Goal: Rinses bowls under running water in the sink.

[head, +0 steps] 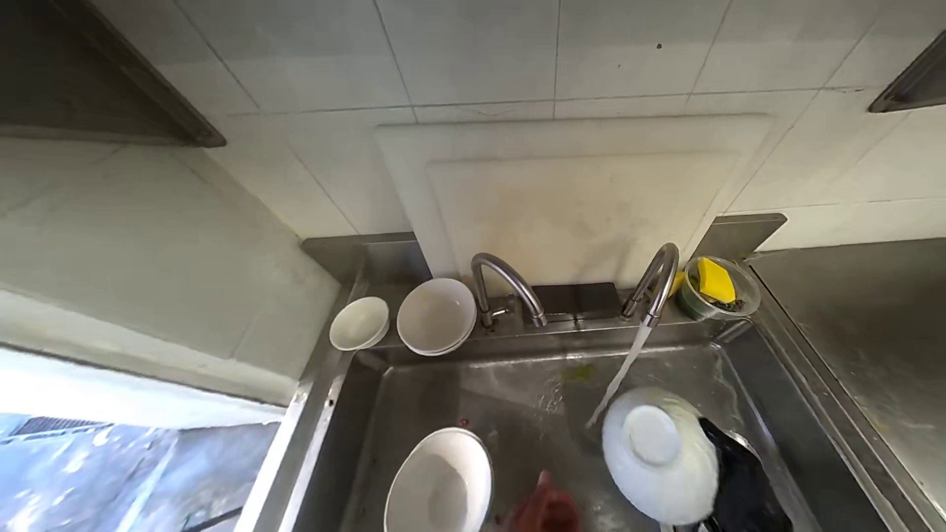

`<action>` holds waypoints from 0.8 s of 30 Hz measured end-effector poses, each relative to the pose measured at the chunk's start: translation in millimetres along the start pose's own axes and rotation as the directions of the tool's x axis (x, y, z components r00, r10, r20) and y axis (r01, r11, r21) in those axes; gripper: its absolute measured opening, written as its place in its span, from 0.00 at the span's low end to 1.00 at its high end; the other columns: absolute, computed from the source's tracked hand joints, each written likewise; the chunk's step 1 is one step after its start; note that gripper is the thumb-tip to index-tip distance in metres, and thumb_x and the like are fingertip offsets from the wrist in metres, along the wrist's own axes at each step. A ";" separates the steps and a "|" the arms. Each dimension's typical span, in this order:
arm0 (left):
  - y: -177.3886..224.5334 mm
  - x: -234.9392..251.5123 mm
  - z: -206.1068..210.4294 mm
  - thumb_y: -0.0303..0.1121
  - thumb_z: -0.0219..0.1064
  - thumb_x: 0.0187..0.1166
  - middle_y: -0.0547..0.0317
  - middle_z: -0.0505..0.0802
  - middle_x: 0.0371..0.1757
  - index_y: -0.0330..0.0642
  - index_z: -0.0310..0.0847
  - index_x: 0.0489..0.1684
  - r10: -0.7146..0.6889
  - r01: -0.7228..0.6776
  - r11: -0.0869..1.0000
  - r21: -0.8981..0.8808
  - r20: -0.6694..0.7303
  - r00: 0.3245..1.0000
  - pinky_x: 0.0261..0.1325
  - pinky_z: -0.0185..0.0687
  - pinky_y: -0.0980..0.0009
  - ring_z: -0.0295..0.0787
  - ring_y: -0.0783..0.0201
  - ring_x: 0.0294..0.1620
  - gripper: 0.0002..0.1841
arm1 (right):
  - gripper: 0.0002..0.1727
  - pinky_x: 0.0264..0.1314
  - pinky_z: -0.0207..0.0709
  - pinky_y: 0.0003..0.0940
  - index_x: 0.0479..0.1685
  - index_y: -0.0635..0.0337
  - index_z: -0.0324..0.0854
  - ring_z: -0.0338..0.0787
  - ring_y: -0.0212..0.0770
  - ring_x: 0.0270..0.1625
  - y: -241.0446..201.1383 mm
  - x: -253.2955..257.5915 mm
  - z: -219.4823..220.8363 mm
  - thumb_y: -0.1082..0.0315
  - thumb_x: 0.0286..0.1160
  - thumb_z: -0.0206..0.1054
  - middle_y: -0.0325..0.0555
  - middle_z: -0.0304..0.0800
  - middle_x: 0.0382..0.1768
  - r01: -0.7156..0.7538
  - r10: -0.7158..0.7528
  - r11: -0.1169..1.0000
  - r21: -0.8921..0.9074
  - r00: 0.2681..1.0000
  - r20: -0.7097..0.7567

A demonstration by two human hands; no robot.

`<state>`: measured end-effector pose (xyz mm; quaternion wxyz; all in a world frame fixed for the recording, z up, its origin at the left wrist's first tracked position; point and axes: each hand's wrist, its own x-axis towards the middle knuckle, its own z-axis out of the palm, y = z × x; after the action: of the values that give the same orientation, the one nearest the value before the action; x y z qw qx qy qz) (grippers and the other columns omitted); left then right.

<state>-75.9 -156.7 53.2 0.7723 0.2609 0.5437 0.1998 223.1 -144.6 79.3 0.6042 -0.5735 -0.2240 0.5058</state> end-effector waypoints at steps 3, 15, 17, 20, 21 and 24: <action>40.3 73.3 43.9 0.60 0.32 0.93 0.43 0.84 0.74 0.34 0.64 0.83 0.139 -0.120 0.917 -0.379 0.021 0.990 0.76 0.78 0.53 0.83 0.52 0.73 0.39 | 0.20 0.64 0.83 0.34 0.66 0.64 0.80 0.87 0.33 0.58 11.1 36.5 40.4 0.61 0.95 0.46 0.47 0.89 0.56 -0.120 0.117 0.990 -0.073 0.992 -0.045; 94.7 123.9 90.5 0.46 0.47 0.95 0.45 0.88 0.62 0.37 0.66 0.78 0.205 -0.323 0.706 -0.630 -0.255 0.945 0.62 0.85 0.55 0.87 0.57 0.59 0.24 | 0.36 0.96 0.48 0.47 0.83 0.74 0.68 0.59 0.61 0.92 49.0 55.3 120.6 0.52 0.86 0.55 0.70 0.62 0.87 0.237 -0.302 0.372 -0.897 0.945 0.124; 93.0 118.4 84.3 0.43 0.50 0.95 0.40 0.85 0.67 0.32 0.62 0.81 0.264 -0.337 0.832 -0.440 -0.221 0.939 0.68 0.82 0.53 0.85 0.54 0.64 0.26 | 0.31 0.97 0.45 0.51 0.76 0.69 0.78 0.60 0.65 0.91 53.5 49.7 126.7 0.54 0.86 0.54 0.70 0.67 0.85 0.354 -0.352 0.315 -0.881 0.905 0.238; 94.7 111.5 66.8 0.43 0.49 0.95 0.39 0.88 0.64 0.28 0.73 0.73 0.349 -0.362 0.926 -0.103 -0.129 0.928 0.71 0.81 0.54 0.86 0.55 0.64 0.25 | 0.27 0.89 0.62 0.50 0.77 0.71 0.75 0.76 0.59 0.82 20.6 36.0 117.2 0.60 0.89 0.55 0.66 0.79 0.77 0.287 -0.026 0.238 -0.928 0.957 0.289; 93.3 111.1 61.0 0.43 0.47 0.95 0.39 0.88 0.65 0.28 0.74 0.73 0.352 -0.361 0.930 -0.073 -0.106 0.930 0.72 0.81 0.54 0.86 0.55 0.65 0.25 | 0.25 0.86 0.63 0.58 0.76 0.78 0.73 0.76 0.66 0.81 2.4 26.8 105.5 0.66 0.90 0.54 0.73 0.78 0.76 0.229 0.189 0.221 -0.948 0.943 0.272; 92.3 109.3 57.8 0.42 0.44 0.96 0.38 0.85 0.70 0.27 0.71 0.76 0.387 -0.392 0.918 -0.067 -0.077 0.919 0.76 0.77 0.55 0.83 0.56 0.70 0.26 | 0.25 0.82 0.67 0.62 0.76 0.77 0.73 0.78 0.68 0.79 -2.8 45.8 98.7 0.65 0.91 0.54 0.73 0.78 0.75 0.195 0.288 0.221 -0.956 0.923 0.255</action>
<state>12.3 -30.3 45.8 0.7098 0.3259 0.4962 0.3792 157.9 -58.3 91.6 0.0409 -0.7198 -0.5842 0.3726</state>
